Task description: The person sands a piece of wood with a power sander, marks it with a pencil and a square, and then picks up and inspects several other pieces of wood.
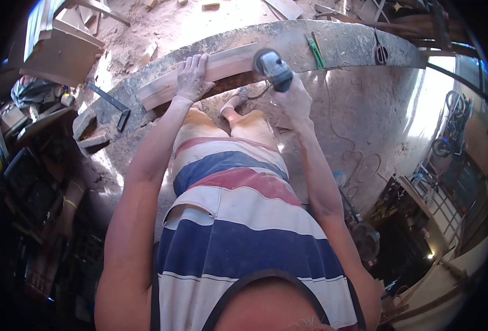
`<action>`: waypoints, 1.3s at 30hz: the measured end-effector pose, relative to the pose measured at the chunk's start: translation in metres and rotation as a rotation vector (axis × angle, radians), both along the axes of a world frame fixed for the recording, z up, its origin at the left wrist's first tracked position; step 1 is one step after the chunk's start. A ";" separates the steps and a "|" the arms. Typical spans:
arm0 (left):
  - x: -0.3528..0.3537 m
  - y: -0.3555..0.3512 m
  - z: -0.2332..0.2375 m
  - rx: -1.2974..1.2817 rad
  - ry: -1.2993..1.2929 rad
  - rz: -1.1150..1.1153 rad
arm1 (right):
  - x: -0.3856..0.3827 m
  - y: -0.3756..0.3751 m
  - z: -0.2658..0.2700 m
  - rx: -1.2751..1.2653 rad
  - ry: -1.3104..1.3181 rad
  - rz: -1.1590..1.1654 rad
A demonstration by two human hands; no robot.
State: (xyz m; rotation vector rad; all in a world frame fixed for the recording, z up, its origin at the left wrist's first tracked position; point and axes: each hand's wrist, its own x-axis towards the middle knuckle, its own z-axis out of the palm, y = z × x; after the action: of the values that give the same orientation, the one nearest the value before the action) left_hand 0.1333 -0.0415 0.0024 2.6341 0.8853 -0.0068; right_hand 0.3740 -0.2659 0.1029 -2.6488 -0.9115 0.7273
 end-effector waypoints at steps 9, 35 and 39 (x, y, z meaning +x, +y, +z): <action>-0.004 -0.001 -0.003 0.057 -0.025 -0.054 | -0.062 -0.079 0.044 -0.097 0.060 -0.356; -0.198 0.002 -0.021 -0.669 -0.651 1.123 | -0.110 -0.018 0.051 -0.008 0.055 -0.204; -0.168 0.008 0.038 -0.119 -0.140 0.527 | -0.116 -0.025 0.029 0.026 0.045 -0.089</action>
State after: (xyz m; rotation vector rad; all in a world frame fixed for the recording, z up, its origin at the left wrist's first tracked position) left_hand -0.0351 -0.0338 0.0402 2.1895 1.4463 0.2470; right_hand 0.2582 -0.2904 0.1321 -2.6203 -0.7810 0.7459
